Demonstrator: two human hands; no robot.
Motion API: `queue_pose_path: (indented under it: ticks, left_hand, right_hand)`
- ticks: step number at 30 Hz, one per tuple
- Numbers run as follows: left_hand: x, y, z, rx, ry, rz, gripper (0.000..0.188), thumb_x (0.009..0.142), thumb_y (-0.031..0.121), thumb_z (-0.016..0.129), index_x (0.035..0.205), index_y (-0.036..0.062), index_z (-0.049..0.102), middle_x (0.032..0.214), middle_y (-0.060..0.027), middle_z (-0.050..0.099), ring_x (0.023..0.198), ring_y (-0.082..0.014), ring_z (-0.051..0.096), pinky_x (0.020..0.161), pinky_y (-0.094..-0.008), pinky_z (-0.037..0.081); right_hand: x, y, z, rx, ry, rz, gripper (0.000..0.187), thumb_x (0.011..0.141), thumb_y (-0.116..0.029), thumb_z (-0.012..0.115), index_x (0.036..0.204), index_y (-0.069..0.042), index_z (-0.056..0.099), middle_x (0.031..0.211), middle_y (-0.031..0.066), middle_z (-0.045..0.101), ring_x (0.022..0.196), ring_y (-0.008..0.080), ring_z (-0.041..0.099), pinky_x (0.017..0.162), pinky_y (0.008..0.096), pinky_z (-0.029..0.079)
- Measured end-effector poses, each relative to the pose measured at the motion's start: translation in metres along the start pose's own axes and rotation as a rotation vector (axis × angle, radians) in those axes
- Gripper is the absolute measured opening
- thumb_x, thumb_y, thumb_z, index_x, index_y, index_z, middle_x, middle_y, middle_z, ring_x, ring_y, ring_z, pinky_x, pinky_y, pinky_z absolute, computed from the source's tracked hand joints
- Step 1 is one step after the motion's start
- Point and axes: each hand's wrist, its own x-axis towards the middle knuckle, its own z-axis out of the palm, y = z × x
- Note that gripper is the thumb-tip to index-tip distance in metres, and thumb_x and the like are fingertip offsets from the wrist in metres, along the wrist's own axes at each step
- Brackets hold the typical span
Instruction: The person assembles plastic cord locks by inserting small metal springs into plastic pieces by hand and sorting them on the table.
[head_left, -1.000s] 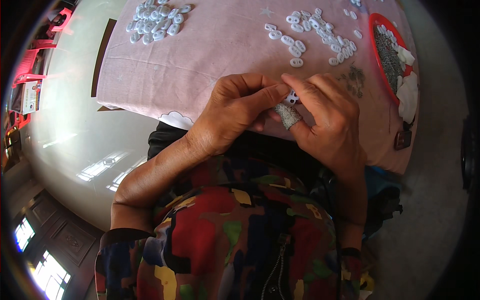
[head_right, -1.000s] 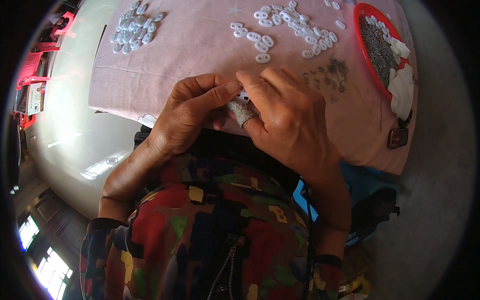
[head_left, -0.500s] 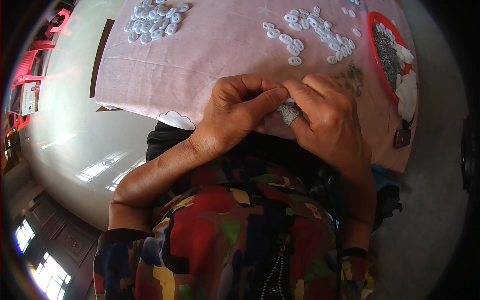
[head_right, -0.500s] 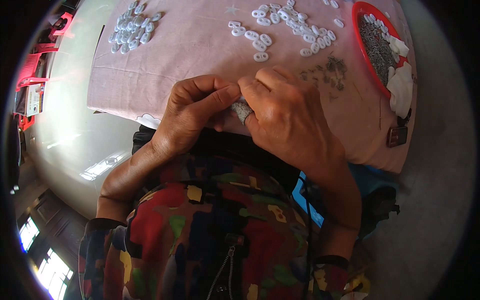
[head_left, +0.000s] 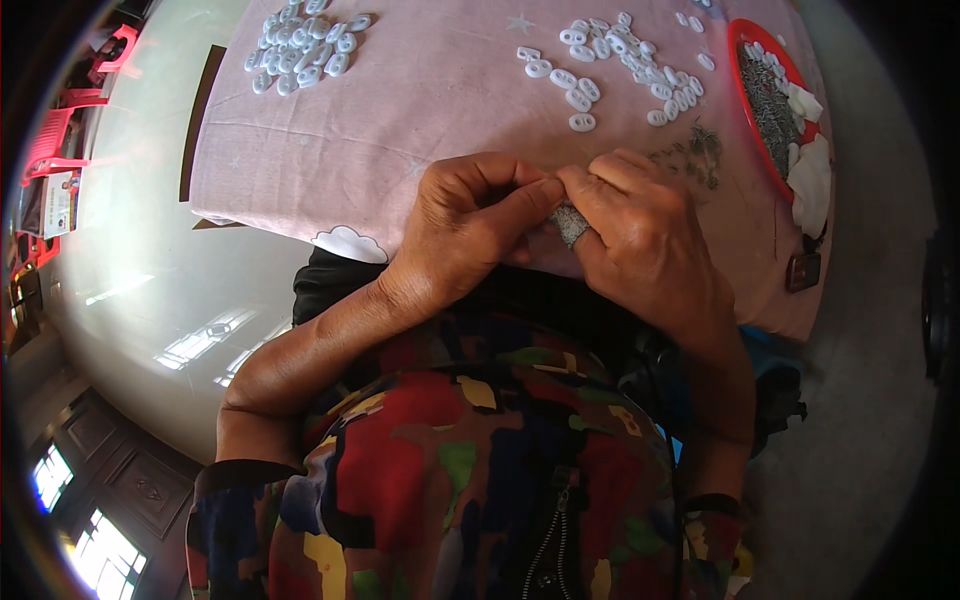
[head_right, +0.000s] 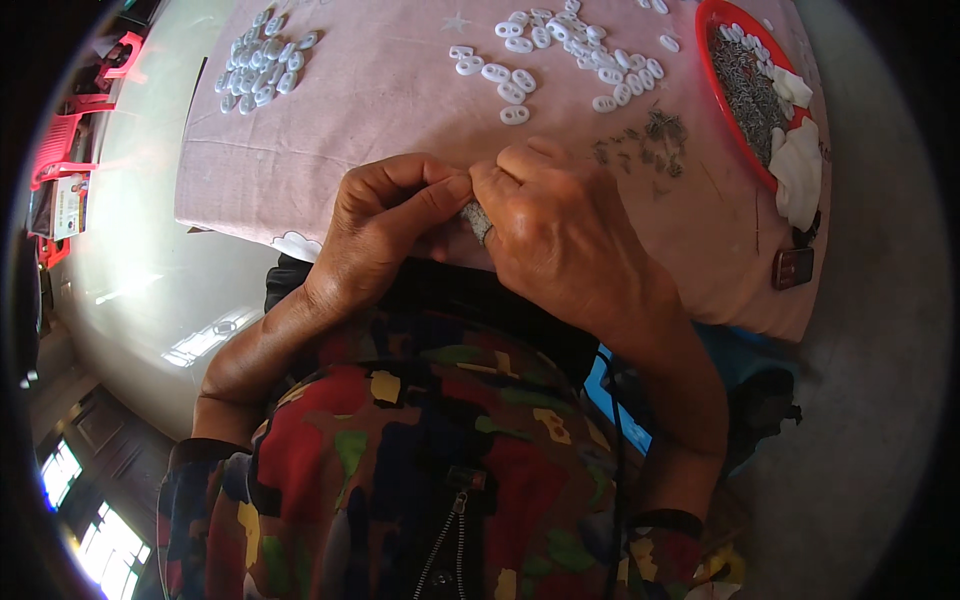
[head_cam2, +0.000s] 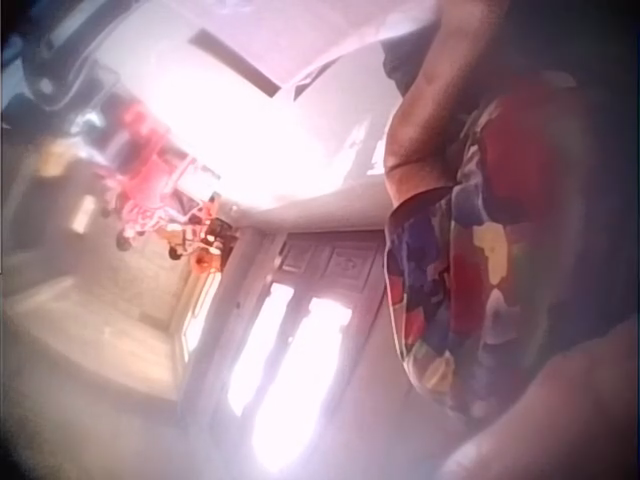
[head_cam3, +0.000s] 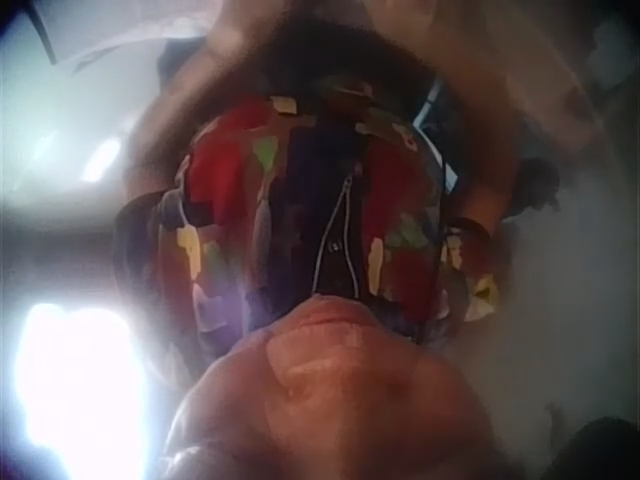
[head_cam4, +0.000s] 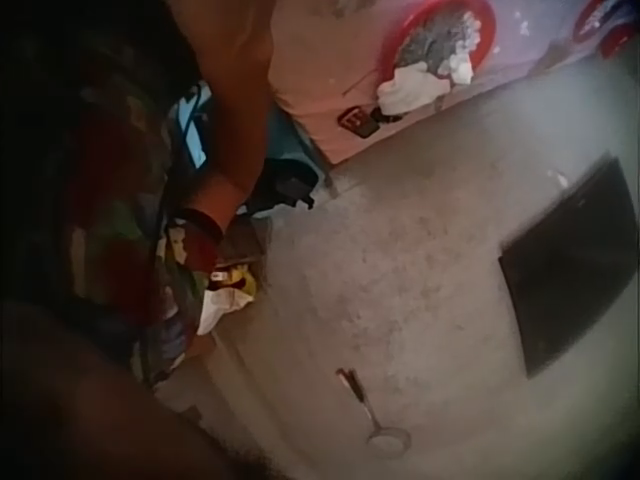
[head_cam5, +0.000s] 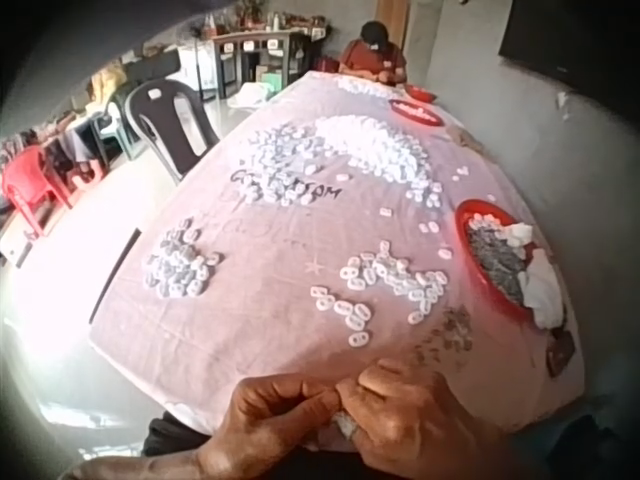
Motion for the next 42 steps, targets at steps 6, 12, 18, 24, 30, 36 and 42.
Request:
queue_pose_path:
  ticks: [6,12,18,24,30,36,42]
  left_hand:
    - [0.001,0.007,-0.002,-0.043,-0.012,-0.07,0.016,0.096,0.019,0.066,0.095,0.0049,0.071,0.079,0.001,0.066,0.061,-0.005,0.056,0.056,-0.0188,0.046]
    - [0.004,0.014,-0.021,-0.072,0.009,-0.06,0.015,0.097,0.019,0.064,0.099,0.0055,0.071,0.085,-0.0021,0.069,0.063,-0.0058,0.058,0.055,-0.0202,0.046]
    - [0.031,0.042,-0.08,0.514,0.442,0.497,0.018,0.092,0.013,0.069,0.105,0.0002,0.073,0.085,-0.0028,0.071,0.07,-0.0063,0.061,0.065,-0.022,0.051]
    - [0.042,0.043,-0.108,0.92,0.741,0.587,0.022,0.089,0.01,0.07,0.11,0.0029,0.072,0.096,-0.0076,0.075,0.079,-0.0114,0.068,0.066,-0.0242,0.054]
    - [0.046,0.04,-0.063,0.819,0.364,0.746,0.022,0.089,0.001,0.068,0.11,0.0058,0.072,0.105,-0.0091,0.071,0.083,-0.015,0.068,0.058,-0.0256,0.055]
    - [0.063,0.018,-0.01,1.321,-0.14,0.971,0.028,0.076,0.005,0.075,0.104,0.0041,0.073,0.118,-0.0101,0.066,0.117,-0.0324,0.056,0.1,-0.0391,0.046]
    - [0.05,0.018,-0.016,1.22,0.022,0.866,0.018,0.079,0.004,0.075,0.097,0.0026,0.072,0.115,-0.0133,0.067,0.109,-0.0315,0.061,0.092,-0.0383,0.052]
  right_hand:
    - [-0.002,-0.001,0.003,0.059,0.058,0.06,0.026,0.068,0.005,0.067,0.093,0.0,0.065,0.077,0.0121,0.06,0.078,0.0317,0.063,0.064,0.0422,0.052]
    - [-0.02,0.003,-0.011,0.185,0.135,0.275,0.031,0.078,0.001,0.069,0.109,-0.001,0.069,0.081,0.0133,0.064,0.072,0.0271,0.064,0.065,0.0364,0.051]
    - [-0.062,0.04,-0.017,-0.011,0.197,0.431,0.031,0.076,0.004,0.062,0.104,-0.003,0.071,0.085,0.0141,0.064,0.081,0.0326,0.063,0.074,0.0398,0.051]
    - [-0.053,0.031,-0.003,-0.193,0.12,0.313,0.038,0.07,0.004,0.061,0.106,-0.004,0.07,0.091,0.011,0.063,0.088,0.0316,0.062,0.077,0.0406,0.052]
    - [-0.056,0.037,-0.004,-0.163,0.146,0.307,0.039,0.07,0.004,0.06,0.106,-0.004,0.071,0.091,0.0112,0.063,0.089,0.0313,0.062,0.076,0.0406,0.052]
    - [-0.057,0.041,-0.009,-0.128,0.148,0.309,0.039,0.071,0.003,0.059,0.107,-0.004,0.071,0.09,0.0122,0.062,0.088,0.0322,0.061,0.078,0.0411,0.051]
    - [-0.048,0.043,-0.01,-0.202,0.188,0.371,0.037,0.075,0.003,0.057,0.109,-0.005,0.07,0.097,0.0142,0.064,0.091,0.0337,0.063,0.082,0.04,0.051]
